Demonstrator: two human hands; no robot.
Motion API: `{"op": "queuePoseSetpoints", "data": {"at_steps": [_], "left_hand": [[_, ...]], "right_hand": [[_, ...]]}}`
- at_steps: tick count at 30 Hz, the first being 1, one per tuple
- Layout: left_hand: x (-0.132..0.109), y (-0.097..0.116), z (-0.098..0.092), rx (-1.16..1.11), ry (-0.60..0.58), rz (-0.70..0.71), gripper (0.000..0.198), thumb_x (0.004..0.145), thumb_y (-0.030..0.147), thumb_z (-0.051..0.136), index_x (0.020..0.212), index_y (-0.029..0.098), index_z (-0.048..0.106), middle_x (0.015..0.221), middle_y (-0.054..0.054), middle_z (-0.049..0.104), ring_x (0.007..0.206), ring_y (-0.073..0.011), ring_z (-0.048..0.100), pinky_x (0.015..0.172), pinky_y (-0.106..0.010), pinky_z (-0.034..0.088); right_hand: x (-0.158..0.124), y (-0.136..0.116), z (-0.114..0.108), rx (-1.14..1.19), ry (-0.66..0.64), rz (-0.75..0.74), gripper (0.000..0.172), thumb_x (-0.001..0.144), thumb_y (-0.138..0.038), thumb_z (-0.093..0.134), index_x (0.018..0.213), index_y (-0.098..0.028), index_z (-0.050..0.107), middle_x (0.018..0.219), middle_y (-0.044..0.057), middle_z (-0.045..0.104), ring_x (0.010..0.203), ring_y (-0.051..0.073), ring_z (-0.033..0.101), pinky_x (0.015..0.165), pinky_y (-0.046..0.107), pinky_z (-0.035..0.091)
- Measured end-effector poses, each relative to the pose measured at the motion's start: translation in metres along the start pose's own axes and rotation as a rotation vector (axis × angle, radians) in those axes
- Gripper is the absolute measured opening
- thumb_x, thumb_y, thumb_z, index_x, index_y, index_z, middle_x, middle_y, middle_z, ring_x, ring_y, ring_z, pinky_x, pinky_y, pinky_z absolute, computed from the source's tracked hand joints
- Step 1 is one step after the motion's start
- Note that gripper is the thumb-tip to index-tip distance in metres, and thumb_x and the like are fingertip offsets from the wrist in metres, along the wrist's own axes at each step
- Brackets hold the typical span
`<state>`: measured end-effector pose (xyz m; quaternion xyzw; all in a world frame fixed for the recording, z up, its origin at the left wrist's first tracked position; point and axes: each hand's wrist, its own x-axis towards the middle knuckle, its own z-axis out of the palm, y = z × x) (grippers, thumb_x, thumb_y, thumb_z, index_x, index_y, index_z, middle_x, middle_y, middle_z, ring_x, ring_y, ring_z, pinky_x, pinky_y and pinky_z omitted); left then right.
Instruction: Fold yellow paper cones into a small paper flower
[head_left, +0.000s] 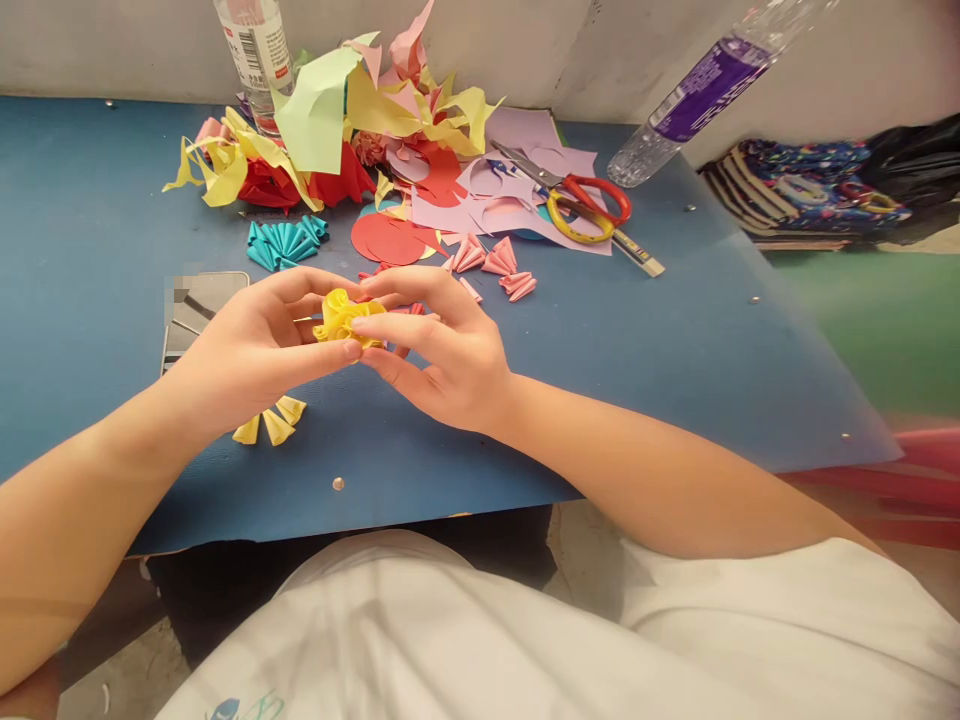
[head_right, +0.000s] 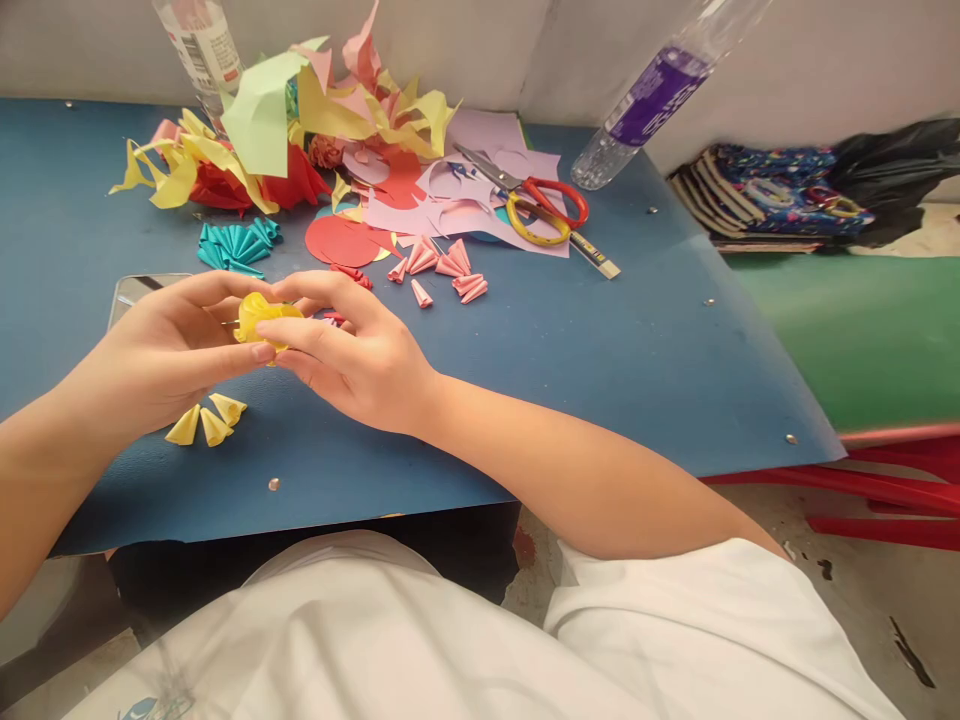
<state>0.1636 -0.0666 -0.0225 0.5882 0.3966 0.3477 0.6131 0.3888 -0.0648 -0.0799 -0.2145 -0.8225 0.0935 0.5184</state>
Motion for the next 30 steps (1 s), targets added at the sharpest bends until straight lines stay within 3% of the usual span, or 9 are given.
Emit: {"op": "queuePoseSetpoints", "data": {"at_steps": [6,11,17,21,25,30], "left_hand": [[-0.0018,0.0017,0.0024,-0.007,0.006,-0.009,0.034,0.082,0.025,0.09,0.113,0.025,0.076,0.105,0.002,0.08,0.108,-0.0257,0.08,0.089,-0.033,0.066],[-0.0017,0.0006,0.0002,-0.03,0.07,-0.033,0.027,0.083,0.019,0.088,0.108,0.024,0.08,0.106,-0.002,0.083,0.106,-0.0264,0.081,0.084,-0.03,0.064],[-0.0016,0.0002,0.0017,-0.071,0.106,-0.062,0.02,0.083,0.012,0.082,0.1,0.024,0.081,0.105,-0.001,0.083,0.102,-0.0241,0.08,0.078,-0.027,0.062],[-0.0026,0.0011,0.0036,-0.069,0.112,-0.086,0.019,0.084,0.016,0.084,0.101,0.024,0.081,0.105,-0.001,0.083,0.1,-0.0239,0.078,0.082,-0.03,0.062],[-0.0032,0.0049,0.0036,-0.08,0.08,-0.109,0.017,0.081,0.024,0.089,0.097,0.023,0.083,0.101,-0.005,0.082,0.098,-0.0254,0.078,0.086,-0.035,0.062],[-0.0029,0.0091,0.0028,-0.105,0.036,-0.112,0.014,0.087,0.03,0.083,0.095,0.019,0.086,0.092,-0.004,0.081,0.112,-0.0349,0.079,0.102,-0.049,0.064]], "right_hand": [[-0.0014,0.0021,-0.0001,0.02,-0.034,0.023,0.028,0.104,-0.022,0.064,0.129,-0.032,0.07,0.14,0.006,0.061,0.127,0.021,0.069,0.102,0.044,0.072],[-0.0033,0.0035,0.0005,0.07,-0.021,0.055,0.027,0.1,-0.023,0.066,0.124,-0.034,0.072,0.134,0.006,0.066,0.123,0.023,0.071,0.1,0.046,0.073],[-0.0048,0.0025,-0.0013,0.039,-0.109,0.034,0.025,0.098,-0.021,0.067,0.12,-0.031,0.072,0.136,0.007,0.066,0.124,0.025,0.071,0.103,0.052,0.071],[-0.0055,0.0011,-0.0006,-0.012,-0.164,0.015,0.025,0.098,-0.022,0.066,0.121,-0.032,0.07,0.14,0.007,0.065,0.129,0.027,0.069,0.102,0.053,0.071],[-0.0055,0.0025,0.0011,0.015,-0.12,-0.026,0.029,0.1,-0.02,0.061,0.125,-0.031,0.069,0.141,0.007,0.062,0.129,0.024,0.069,0.101,0.05,0.072],[-0.0021,-0.0002,-0.0028,0.041,-0.112,0.108,0.03,0.1,-0.026,0.058,0.126,-0.034,0.071,0.138,0.004,0.064,0.128,0.024,0.069,0.095,0.046,0.075]]}}
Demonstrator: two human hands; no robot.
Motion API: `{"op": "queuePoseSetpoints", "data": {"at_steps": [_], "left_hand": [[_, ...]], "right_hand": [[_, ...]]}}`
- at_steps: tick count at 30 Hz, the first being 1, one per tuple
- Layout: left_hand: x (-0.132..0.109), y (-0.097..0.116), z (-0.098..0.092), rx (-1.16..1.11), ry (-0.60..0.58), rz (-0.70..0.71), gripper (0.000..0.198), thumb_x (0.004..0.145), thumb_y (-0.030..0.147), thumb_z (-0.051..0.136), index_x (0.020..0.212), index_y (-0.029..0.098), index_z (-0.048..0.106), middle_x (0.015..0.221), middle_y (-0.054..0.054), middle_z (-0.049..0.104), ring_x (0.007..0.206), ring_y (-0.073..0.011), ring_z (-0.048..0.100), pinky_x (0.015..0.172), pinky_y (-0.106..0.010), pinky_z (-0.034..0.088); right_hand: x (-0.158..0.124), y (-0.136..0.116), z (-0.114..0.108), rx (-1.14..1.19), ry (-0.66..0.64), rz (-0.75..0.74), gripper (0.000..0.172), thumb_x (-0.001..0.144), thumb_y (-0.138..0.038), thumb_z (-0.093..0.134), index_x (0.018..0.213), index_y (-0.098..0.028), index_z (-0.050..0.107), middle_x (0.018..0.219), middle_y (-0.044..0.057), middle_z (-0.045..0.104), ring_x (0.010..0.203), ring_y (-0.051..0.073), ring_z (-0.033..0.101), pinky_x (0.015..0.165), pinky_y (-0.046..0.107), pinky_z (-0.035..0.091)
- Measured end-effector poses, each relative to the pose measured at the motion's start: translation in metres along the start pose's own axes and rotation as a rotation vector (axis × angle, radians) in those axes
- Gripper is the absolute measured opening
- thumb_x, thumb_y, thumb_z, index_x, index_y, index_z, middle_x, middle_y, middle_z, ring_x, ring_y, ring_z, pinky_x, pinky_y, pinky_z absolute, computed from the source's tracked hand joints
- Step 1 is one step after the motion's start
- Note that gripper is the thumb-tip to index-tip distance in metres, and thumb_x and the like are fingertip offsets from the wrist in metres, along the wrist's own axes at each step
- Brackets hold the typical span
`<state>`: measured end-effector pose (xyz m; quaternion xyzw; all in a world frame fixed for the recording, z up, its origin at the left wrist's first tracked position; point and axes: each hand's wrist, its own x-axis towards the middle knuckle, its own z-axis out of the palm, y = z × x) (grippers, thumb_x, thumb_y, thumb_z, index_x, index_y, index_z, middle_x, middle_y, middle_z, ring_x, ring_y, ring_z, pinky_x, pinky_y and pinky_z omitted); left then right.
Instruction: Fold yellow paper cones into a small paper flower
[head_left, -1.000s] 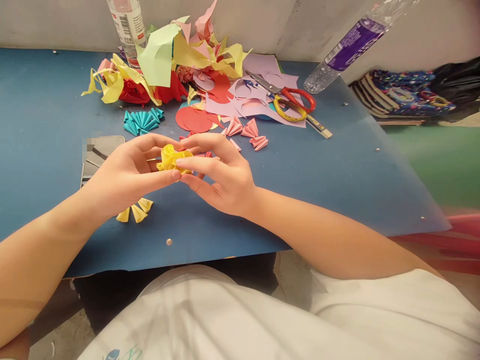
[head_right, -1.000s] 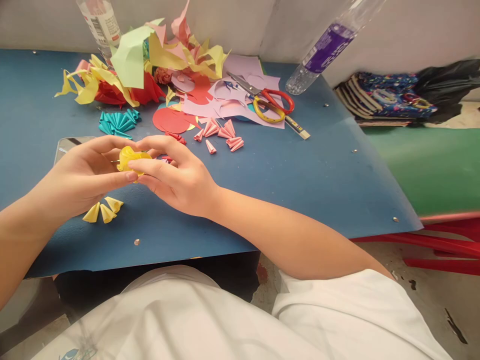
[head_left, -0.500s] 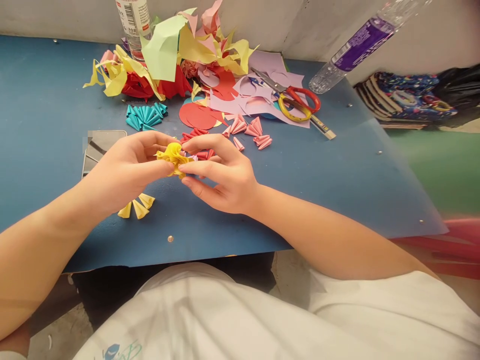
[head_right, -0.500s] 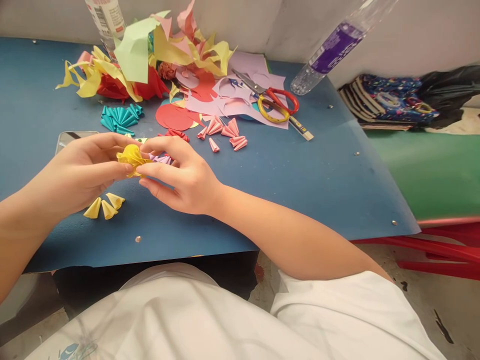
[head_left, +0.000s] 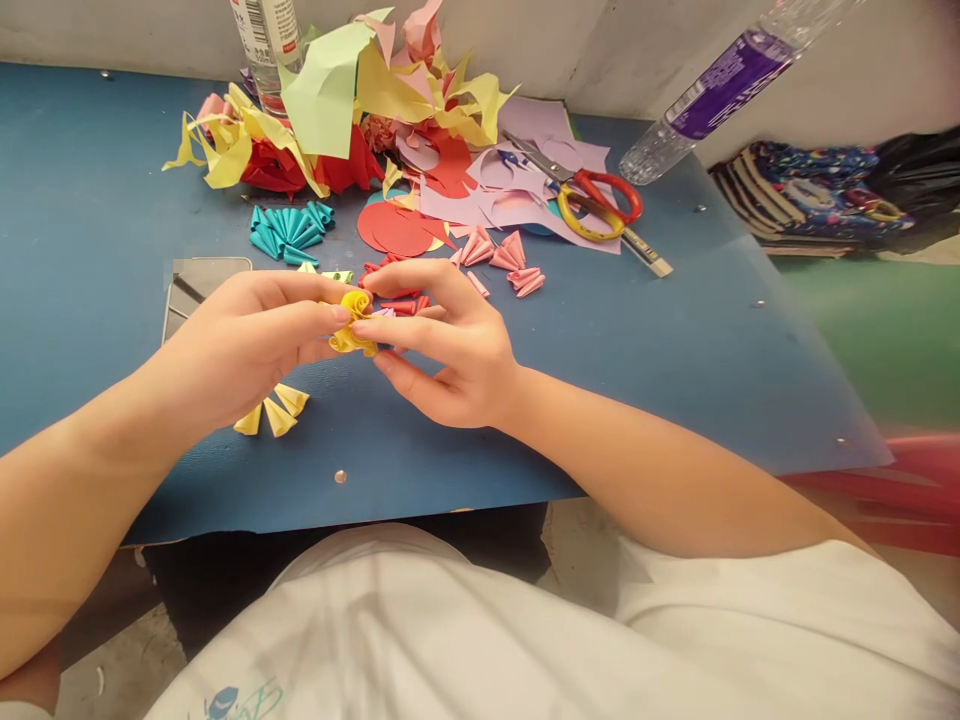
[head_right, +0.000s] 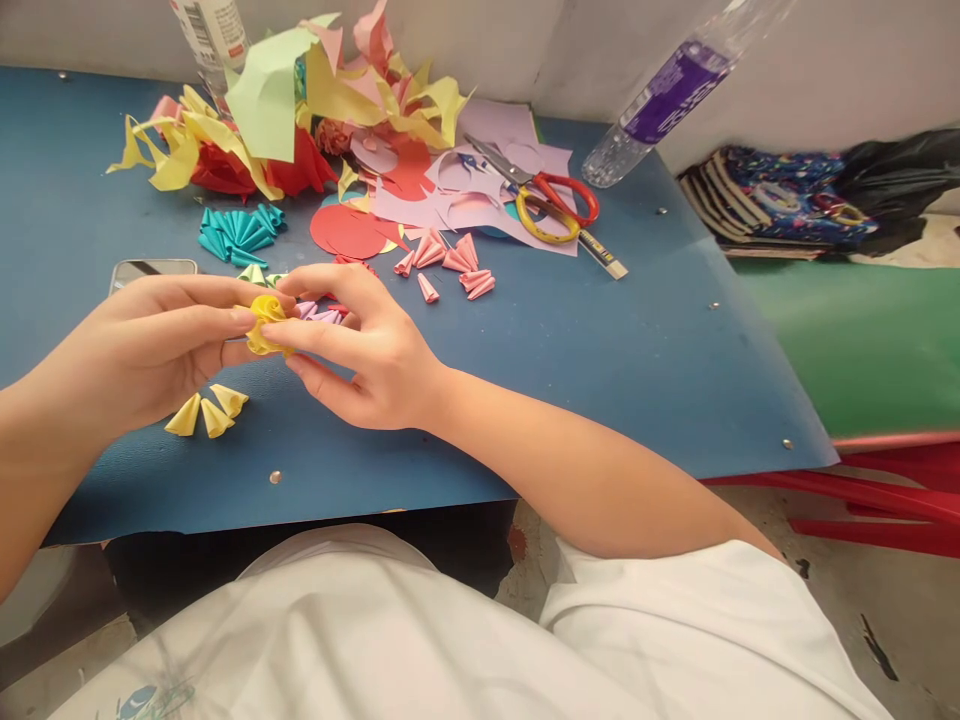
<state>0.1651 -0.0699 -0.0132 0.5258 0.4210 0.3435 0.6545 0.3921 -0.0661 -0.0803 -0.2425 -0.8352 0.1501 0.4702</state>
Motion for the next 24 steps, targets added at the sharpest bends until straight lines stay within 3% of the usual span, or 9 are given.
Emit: {"op": "queuePoseSetpoints", "data": {"at_steps": [4,7,11,14,17,24], "left_hand": [[0.0,-0.001,0.0,-0.035,-0.004,0.012,0.012,0.086,0.027,0.085,0.095,0.018,0.087,0.095,-0.006,0.082,0.117,-0.0386,0.078,0.106,-0.051,0.064],[-0.001,-0.003,-0.001,-0.038,0.009,0.027,0.01,0.088,0.025,0.085,0.096,0.019,0.087,0.097,-0.006,0.083,0.114,-0.0359,0.08,0.1,-0.045,0.068],[0.001,-0.006,0.0,-0.036,0.007,0.028,0.005,0.088,0.024,0.086,0.093,0.023,0.086,0.092,-0.002,0.082,0.106,-0.03,0.082,0.084,-0.032,0.07],[0.002,-0.006,0.001,-0.029,0.021,0.024,0.006,0.088,0.026,0.086,0.092,0.022,0.086,0.092,-0.002,0.082,0.105,-0.0279,0.082,0.08,-0.027,0.068],[0.002,-0.006,0.002,-0.02,0.053,0.016,0.005,0.086,0.026,0.087,0.088,0.022,0.086,0.089,-0.001,0.081,0.101,-0.0253,0.081,0.077,-0.024,0.067],[0.003,-0.013,-0.001,0.006,0.069,-0.007,0.006,0.088,0.018,0.083,0.088,0.023,0.085,0.087,-0.002,0.079,0.086,-0.0206,0.08,0.072,-0.024,0.067]], "right_hand": [[0.001,-0.006,-0.002,0.013,0.12,0.032,0.03,0.1,-0.026,0.059,0.127,-0.03,0.071,0.137,0.008,0.064,0.128,0.027,0.069,0.076,0.038,0.075],[0.001,-0.008,0.0,-0.019,0.184,-0.024,0.022,0.1,-0.023,0.059,0.117,-0.029,0.071,0.127,0.008,0.065,0.117,0.024,0.071,0.069,0.034,0.072],[-0.002,-0.008,0.004,-0.094,0.1,-0.033,0.025,0.099,-0.024,0.062,0.12,-0.034,0.07,0.132,0.005,0.063,0.122,0.024,0.067,0.078,0.037,0.072],[-0.006,-0.007,0.005,-0.111,0.012,-0.003,0.034,0.095,-0.025,0.069,0.127,-0.037,0.068,0.142,0.005,0.059,0.131,0.028,0.063,0.095,0.048,0.072],[-0.007,-0.007,0.006,-0.135,0.006,-0.037,0.037,0.095,-0.024,0.071,0.13,-0.037,0.068,0.144,0.005,0.057,0.134,0.03,0.061,0.108,0.059,0.068],[-0.005,-0.01,0.005,-0.21,-0.046,-0.063,0.03,0.096,-0.025,0.07,0.123,-0.037,0.07,0.146,0.007,0.055,0.132,0.03,0.057,0.096,0.052,0.072]]}}
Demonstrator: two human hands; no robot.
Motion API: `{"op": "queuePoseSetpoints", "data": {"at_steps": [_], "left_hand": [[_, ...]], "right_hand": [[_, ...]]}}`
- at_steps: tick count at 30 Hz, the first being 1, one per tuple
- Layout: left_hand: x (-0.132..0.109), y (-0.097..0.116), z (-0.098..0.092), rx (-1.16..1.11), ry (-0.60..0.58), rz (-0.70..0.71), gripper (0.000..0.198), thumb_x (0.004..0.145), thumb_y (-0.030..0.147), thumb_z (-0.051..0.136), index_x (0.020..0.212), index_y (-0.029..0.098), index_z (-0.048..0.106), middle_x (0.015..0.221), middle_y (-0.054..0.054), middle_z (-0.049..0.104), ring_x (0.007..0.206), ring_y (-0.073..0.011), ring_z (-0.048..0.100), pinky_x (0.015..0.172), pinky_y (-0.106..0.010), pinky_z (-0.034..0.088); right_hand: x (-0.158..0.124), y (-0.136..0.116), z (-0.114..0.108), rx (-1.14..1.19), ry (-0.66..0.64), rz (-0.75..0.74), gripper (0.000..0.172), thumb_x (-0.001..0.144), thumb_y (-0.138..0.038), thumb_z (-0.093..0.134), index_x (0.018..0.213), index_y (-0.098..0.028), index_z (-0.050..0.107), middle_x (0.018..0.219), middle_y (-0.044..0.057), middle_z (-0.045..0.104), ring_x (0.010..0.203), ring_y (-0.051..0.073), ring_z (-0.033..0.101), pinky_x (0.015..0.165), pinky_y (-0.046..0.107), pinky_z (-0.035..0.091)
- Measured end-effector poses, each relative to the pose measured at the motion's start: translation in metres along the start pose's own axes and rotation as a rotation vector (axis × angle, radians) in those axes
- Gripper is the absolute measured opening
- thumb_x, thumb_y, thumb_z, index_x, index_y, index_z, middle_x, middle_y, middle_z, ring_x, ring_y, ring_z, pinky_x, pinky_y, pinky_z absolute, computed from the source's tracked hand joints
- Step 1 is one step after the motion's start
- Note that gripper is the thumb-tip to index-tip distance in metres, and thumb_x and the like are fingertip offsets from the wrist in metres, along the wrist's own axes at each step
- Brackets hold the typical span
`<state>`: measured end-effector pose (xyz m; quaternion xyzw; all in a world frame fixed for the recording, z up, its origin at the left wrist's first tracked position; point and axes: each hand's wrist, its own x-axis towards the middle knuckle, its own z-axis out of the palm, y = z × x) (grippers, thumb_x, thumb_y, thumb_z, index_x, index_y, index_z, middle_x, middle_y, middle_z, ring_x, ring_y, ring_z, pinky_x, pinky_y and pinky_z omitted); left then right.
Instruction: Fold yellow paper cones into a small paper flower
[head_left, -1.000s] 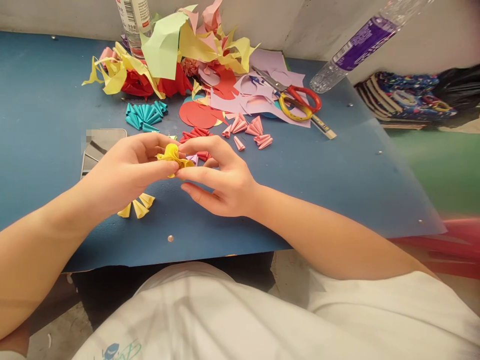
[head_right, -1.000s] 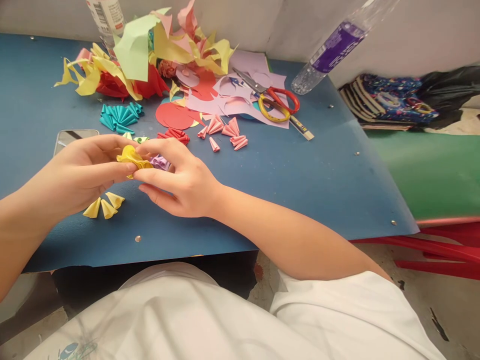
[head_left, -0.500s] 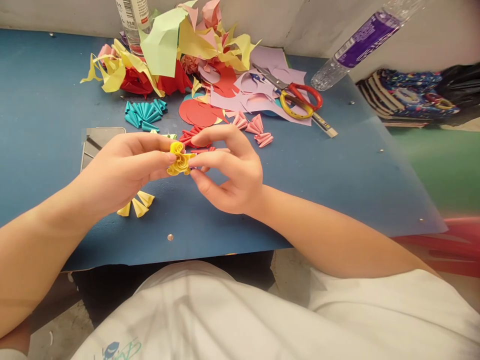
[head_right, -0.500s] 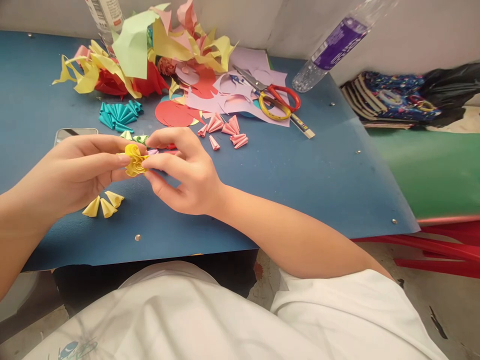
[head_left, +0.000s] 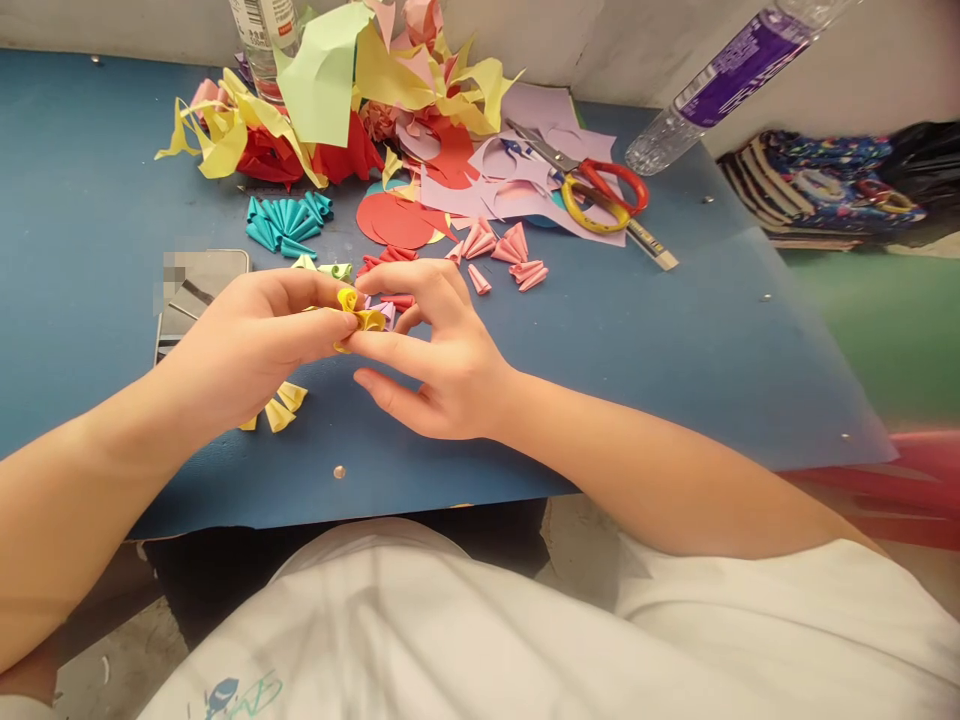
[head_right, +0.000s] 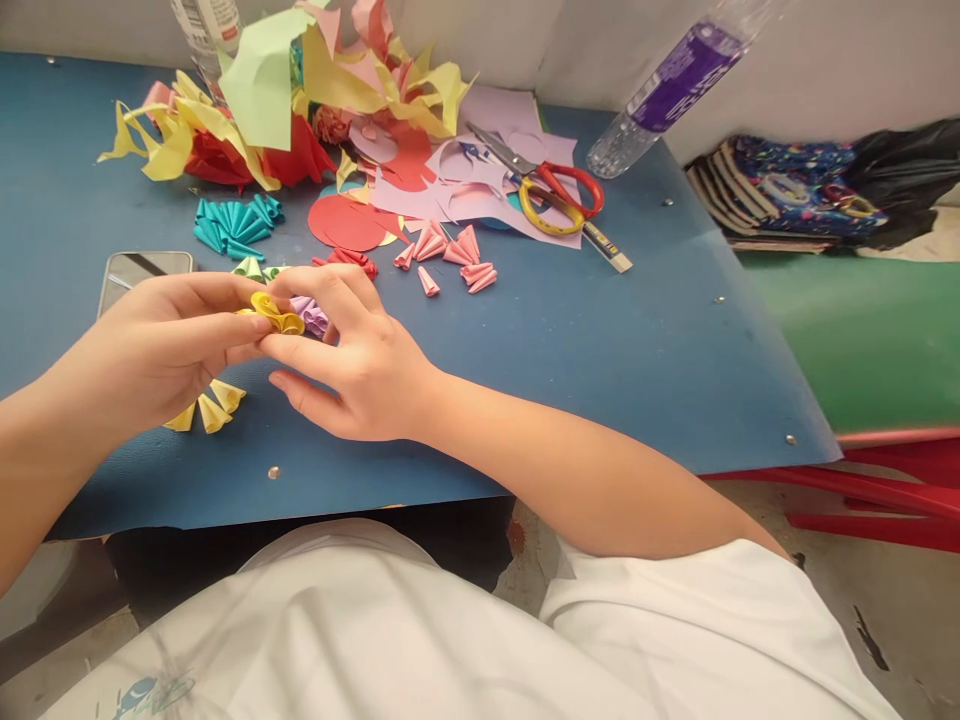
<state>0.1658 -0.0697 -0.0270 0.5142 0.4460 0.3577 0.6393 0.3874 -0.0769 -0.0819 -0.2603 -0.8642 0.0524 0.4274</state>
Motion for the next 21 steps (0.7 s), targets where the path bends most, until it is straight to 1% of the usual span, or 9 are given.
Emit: {"op": "queuePoseSetpoints", "data": {"at_steps": [3,5,8,10,12,15,17,20,21], "left_hand": [[0.001,0.001,-0.001,-0.005,-0.051,-0.021,0.003,0.087,0.023,0.088,0.087,0.022,0.086,0.092,-0.003,0.081,0.089,-0.0215,0.08,0.078,-0.029,0.068],[0.0,0.004,0.0,-0.023,-0.091,-0.043,0.015,0.086,0.031,0.092,0.091,0.019,0.086,0.098,-0.007,0.082,0.094,-0.0232,0.08,0.089,-0.035,0.068],[-0.001,0.006,0.001,-0.037,-0.101,-0.066,0.032,0.084,0.039,0.096,0.103,0.015,0.085,0.103,-0.011,0.083,0.099,-0.0256,0.08,0.1,-0.045,0.066],[-0.002,0.005,-0.001,-0.029,-0.086,-0.067,0.034,0.084,0.038,0.096,0.107,0.016,0.084,0.104,-0.01,0.083,0.099,-0.0267,0.08,0.101,-0.049,0.065],[-0.001,0.003,-0.003,-0.033,-0.086,-0.057,0.029,0.086,0.034,0.094,0.107,0.017,0.084,0.102,-0.009,0.083,0.098,-0.0273,0.081,0.101,-0.051,0.065],[0.0,0.001,-0.005,-0.016,-0.079,-0.043,0.022,0.087,0.027,0.091,0.105,0.017,0.084,0.098,-0.008,0.084,0.095,-0.0265,0.081,0.101,-0.052,0.064],[0.0,0.001,-0.005,0.006,-0.054,-0.042,0.02,0.086,0.023,0.089,0.104,0.016,0.085,0.096,-0.008,0.084,0.093,-0.0266,0.081,0.1,-0.052,0.064],[0.0,0.004,-0.001,0.002,-0.031,-0.042,0.019,0.084,0.02,0.088,0.102,0.015,0.085,0.094,-0.007,0.083,0.093,-0.0266,0.081,0.097,-0.049,0.064],[0.0,0.004,0.0,0.003,-0.025,-0.041,0.02,0.082,0.019,0.088,0.101,0.014,0.085,0.093,-0.006,0.083,0.092,-0.0261,0.08,0.094,-0.046,0.064]], "right_hand": [[0.002,0.002,-0.002,-0.005,0.042,-0.058,0.024,0.096,-0.022,0.068,0.118,-0.032,0.069,0.141,0.009,0.058,0.128,0.028,0.059,0.081,0.039,0.071],[0.004,0.003,-0.004,0.028,0.08,-0.087,0.022,0.096,-0.021,0.066,0.115,-0.03,0.068,0.136,0.01,0.06,0.122,0.025,0.063,0.072,0.033,0.068],[0.006,0.005,-0.007,0.078,0.155,-0.103,0.022,0.095,-0.019,0.064,0.115,-0.027,0.067,0.128,0.012,0.063,0.116,0.024,0.067,0.066,0.031,0.065],[0.007,0.005,-0.009,0.075,0.178,-0.101,0.023,0.093,-0.017,0.066,0.115,-0.024,0.069,0.126,0.014,0.065,0.115,0.025,0.068,0.065,0.033,0.064],[0.008,0.006,-0.01,0.035,0.162,-0.095,0.023,0.093,-0.019,0.067,0.115,-0.025,0.07,0.125,0.013,0.066,0.115,0.025,0.067,0.069,0.034,0.066],[0.009,0.011,-0.008,-0.046,0.159,-0.125,0.021,0.097,-0.026,0.064,0.117,-0.031,0.07,0.124,0.007,0.069,0.112,0.022,0.067,0.088,0.038,0.07],[0.009,0.015,-0.006,-0.096,0.185,-0.159,0.019,0.099,-0.028,0.062,0.116,-0.031,0.07,0.123,0.006,0.071,0.11,0.021,0.067,0.095,0.041,0.07],[0.01,0.019,-0.003,-0.157,0.201,-0.237,0.013,0.1,-0.028,0.061,0.11,-0.028,0.069,0.12,0.006,0.072,0.105,0.02,0.065,0.093,0.039,0.069],[0.01,0.019,-0.003,-0.169,0.205,-0.293,0.011,0.101,-0.03,0.06,0.108,-0.028,0.069,0.117,0.005,0.072,0.101,0.018,0.065,0.089,0.036,0.069]]}}
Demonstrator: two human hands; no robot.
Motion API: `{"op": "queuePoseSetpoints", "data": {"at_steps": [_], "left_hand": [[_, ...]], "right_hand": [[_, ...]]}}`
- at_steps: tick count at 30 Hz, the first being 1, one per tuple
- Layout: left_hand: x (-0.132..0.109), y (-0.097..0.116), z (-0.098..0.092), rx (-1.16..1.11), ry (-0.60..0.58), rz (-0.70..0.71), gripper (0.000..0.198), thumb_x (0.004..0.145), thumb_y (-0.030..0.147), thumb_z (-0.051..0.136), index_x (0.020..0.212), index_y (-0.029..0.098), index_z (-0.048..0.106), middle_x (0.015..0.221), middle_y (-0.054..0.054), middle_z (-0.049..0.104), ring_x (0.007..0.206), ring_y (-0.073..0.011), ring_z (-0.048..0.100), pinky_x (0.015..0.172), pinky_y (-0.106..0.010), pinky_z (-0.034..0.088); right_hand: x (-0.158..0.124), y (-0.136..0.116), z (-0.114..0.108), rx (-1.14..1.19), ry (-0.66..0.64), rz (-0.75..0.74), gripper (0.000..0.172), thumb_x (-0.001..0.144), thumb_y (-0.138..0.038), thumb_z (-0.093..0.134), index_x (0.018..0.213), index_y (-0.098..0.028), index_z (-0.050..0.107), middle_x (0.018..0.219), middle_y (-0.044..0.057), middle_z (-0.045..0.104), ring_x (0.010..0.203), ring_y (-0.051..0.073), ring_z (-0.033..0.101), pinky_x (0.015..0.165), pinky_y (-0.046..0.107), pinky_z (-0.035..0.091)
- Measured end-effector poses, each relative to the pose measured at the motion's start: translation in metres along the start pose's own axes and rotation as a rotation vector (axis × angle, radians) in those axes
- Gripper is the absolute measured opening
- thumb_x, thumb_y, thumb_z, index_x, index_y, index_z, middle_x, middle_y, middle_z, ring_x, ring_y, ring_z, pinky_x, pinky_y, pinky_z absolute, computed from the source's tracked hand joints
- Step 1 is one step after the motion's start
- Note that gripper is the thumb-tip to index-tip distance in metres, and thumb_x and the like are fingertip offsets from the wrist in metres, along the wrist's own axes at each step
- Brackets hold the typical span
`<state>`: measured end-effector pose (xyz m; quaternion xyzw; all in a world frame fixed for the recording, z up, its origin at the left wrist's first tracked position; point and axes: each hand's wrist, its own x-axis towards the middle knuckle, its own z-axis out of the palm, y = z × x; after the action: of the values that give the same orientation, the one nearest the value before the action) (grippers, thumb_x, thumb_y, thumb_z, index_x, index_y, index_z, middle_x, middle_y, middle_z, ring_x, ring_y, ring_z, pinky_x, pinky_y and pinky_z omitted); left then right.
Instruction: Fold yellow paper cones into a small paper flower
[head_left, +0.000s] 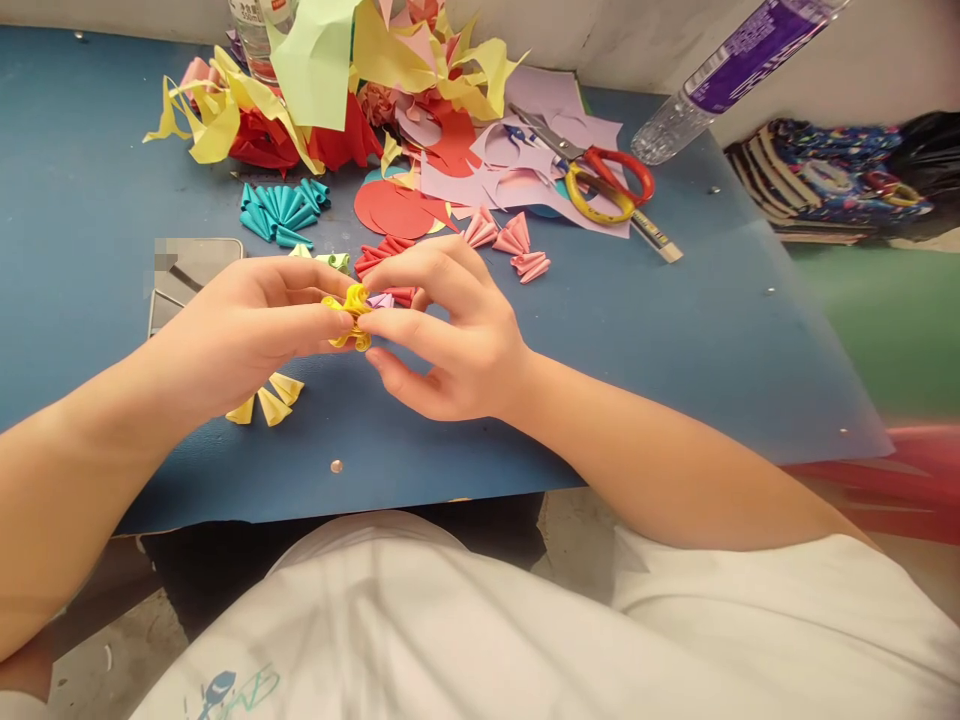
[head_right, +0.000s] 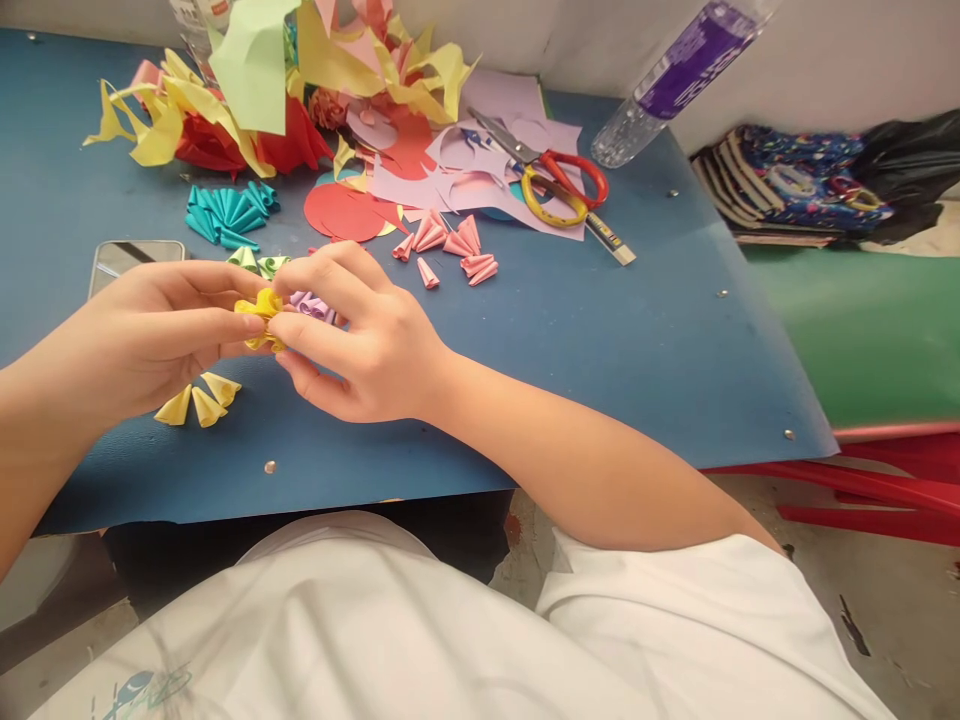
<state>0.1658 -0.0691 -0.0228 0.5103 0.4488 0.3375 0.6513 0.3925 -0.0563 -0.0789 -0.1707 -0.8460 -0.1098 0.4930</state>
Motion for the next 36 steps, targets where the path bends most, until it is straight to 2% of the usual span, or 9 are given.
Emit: {"op": "queuePoseSetpoints", "data": {"at_steps": [5,9,15,18,21,24,27,33,36], "left_hand": [[-0.002,-0.001,0.004,0.069,0.048,-0.006,0.016,0.079,0.018,0.087,0.095,0.019,0.086,0.086,-0.003,0.082,0.085,-0.022,0.078,0.08,-0.034,0.062],[-0.004,-0.001,0.004,0.097,0.057,0.012,0.015,0.08,0.02,0.089,0.094,0.022,0.086,0.084,-0.001,0.082,0.081,-0.0198,0.075,0.074,-0.03,0.06],[-0.008,0.008,0.006,0.065,-0.038,0.072,0.031,0.087,0.03,0.093,0.113,0.014,0.086,0.103,-0.007,0.086,0.1,-0.0236,0.079,0.088,-0.031,0.063],[-0.008,0.009,0.005,0.006,-0.057,0.074,0.025,0.098,0.03,0.083,0.113,0.011,0.087,0.109,-0.011,0.085,0.105,-0.0264,0.079,0.093,-0.036,0.064],[-0.007,0.008,0.004,-0.065,-0.057,0.053,0.017,0.1,0.022,0.078,0.11,0.012,0.088,0.106,-0.011,0.085,0.103,-0.0266,0.079,0.095,-0.04,0.065],[-0.007,0.007,0.003,-0.081,-0.049,0.052,0.015,0.097,0.018,0.081,0.109,0.012,0.088,0.103,-0.011,0.085,0.101,-0.025,0.078,0.09,-0.036,0.064],[-0.007,0.007,0.003,-0.043,-0.043,0.063,0.014,0.095,0.018,0.083,0.107,0.011,0.086,0.099,-0.01,0.084,0.092,-0.0194,0.076,0.083,-0.03,0.061],[-0.005,0.005,0.005,0.005,0.002,0.077,0.033,0.082,0.035,0.1,0.093,0.014,0.078,0.087,-0.004,0.078,0.083,-0.0154,0.073,0.077,-0.027,0.06],[-0.003,0.004,0.005,-0.02,-0.005,0.065,0.026,0.091,0.034,0.092,0.091,0.013,0.078,0.092,-0.006,0.08,0.089,-0.0183,0.076,0.084,-0.031,0.063]], "right_hand": [[0.003,-0.008,-0.005,-0.062,-0.126,0.011,0.005,0.105,-0.024,0.059,0.107,-0.023,0.063,0.125,0.007,0.069,0.104,0.017,0.067,0.093,0.041,0.069],[0.003,-0.012,-0.006,-0.028,-0.153,0.026,0.009,0.104,-0.023,0.061,0.112,-0.023,0.065,0.13,0.008,0.065,0.112,0.019,0.066,0.088,0.036,0.069],[0.003,-0.01,-0.005,0.177,-0.059,0.168,0.016,0.101,-0.016,0.064,0.115,-0.024,0.066,0.126,0.006,0.061,0.109,0.016,0.07,0.073,0.027,0.069],[0.005,-0.012,-0.005,0.304,0.015,0.297,0.023,0.095,-0.015,0.074,0.114,-0.023,0.064,0.122,0.008,0.063,0.101,0.015,0.07,0.064,0.026,0.067],[0.006,-0.014,-0.004,0.371,0.033,0.334,0.022,0.095,-0.014,0.075,0.112,-0.022,0.065,0.118,0.008,0.066,0.095,0.014,0.069,0.059,0.026,0.065],[0.007,-0.016,-0.003,0.428,0.031,0.344,0.02,0.096,-0.011,0.073,0.113,-0.019,0.066,0.113,0.009,0.068,0.096,0.014,0.069,0.06,0.025,0.067],[0.007,-0.017,-0.003,0.458,0.032,0.35,0.02,0.097,-0.008,0.072,0.114,-0.016,0.067,0.113,0.01,0.068,0.099,0.014,0.07,0.066,0.025,0.072],[0.005,-0.021,0.0,0.577,0.044,0.466,0.023,0.096,-0.009,0.075,0.115,-0.02,0.068,0.113,0.006,0.066,0.101,0.013,0.069,0.07,0.025,0.072],[0.004,-0.021,0.001,0.631,0.04,0.569,0.024,0.095,-0.014,0.078,0.114,-0.02,0.066,0.11,0.005,0.065,0.1,0.013,0.067,0.069,0.025,0.071]]}}
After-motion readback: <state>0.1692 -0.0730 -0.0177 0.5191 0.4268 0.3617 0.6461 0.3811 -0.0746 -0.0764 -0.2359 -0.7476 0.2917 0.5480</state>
